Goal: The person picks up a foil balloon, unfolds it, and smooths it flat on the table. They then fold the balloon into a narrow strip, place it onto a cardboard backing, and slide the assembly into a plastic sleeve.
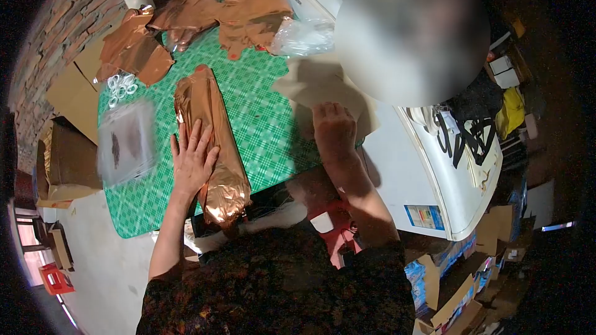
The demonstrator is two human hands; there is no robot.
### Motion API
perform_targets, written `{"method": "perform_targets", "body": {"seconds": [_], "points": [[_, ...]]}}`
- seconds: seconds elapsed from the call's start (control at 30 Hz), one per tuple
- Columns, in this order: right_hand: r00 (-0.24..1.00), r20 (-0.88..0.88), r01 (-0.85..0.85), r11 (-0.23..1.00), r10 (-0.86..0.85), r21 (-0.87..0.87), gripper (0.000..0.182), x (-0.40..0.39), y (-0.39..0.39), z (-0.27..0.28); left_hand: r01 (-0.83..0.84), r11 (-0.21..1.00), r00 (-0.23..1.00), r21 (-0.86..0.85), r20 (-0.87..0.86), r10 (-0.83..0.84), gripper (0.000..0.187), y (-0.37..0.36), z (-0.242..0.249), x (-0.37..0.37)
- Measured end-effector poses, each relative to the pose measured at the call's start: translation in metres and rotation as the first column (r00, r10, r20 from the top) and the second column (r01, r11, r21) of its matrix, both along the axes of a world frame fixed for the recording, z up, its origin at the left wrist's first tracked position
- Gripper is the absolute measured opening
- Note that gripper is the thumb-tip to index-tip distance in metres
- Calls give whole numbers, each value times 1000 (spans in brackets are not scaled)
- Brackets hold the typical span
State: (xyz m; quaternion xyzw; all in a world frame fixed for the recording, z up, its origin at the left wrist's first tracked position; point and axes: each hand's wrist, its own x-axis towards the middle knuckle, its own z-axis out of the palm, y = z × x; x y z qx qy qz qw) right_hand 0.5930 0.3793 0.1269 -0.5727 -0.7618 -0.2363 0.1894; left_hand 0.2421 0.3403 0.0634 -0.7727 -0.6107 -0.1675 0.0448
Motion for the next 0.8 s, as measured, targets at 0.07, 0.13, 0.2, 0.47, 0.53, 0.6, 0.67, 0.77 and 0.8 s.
{"method": "perform_targets", "body": {"seconds": [0.07,0.13,0.2,0.47,0.53,0.6,0.67,0.77,0.8], "points": [[1000,-25,-1,1000,1,21,11,2,2,-3,-1,1000,1000,-4,8,1,59,0,-1,0],[999,-38,6,1000,-5,17,10,0,0,-3,1,1000,1000,2,8,-1,60,0,-1,0],[999,-39,18,1000,-19,-9,13,-5,-5,1,2,1000,1000,0,10,-2,60,0,-2,-1],[987,-40,-142,968,153,208,21,-33,-23,69,-16,1000,1000,0,11,16,60,0,-6,-2],[948,-67,-281,917,312,283,31,-59,-22,75,-18,1000,1000,-2,15,18,61,0,-5,-2],[872,-20,-443,807,489,391,30,-92,-13,72,-19,1000,1000,-4,21,19,60,1,-6,-2],[767,-282,-557,816,576,154,31,-141,-7,64,-27,1000,999,-12,20,27,60,2,-8,-2],[707,-67,-682,703,704,200,31,-190,24,24,-28,999,1000,-45,1,28,61,1,-8,-3],[682,-83,-710,685,727,165,31,-201,37,4,-30,997,1000,-66,-12,29,62,2,-7,-3]]}}
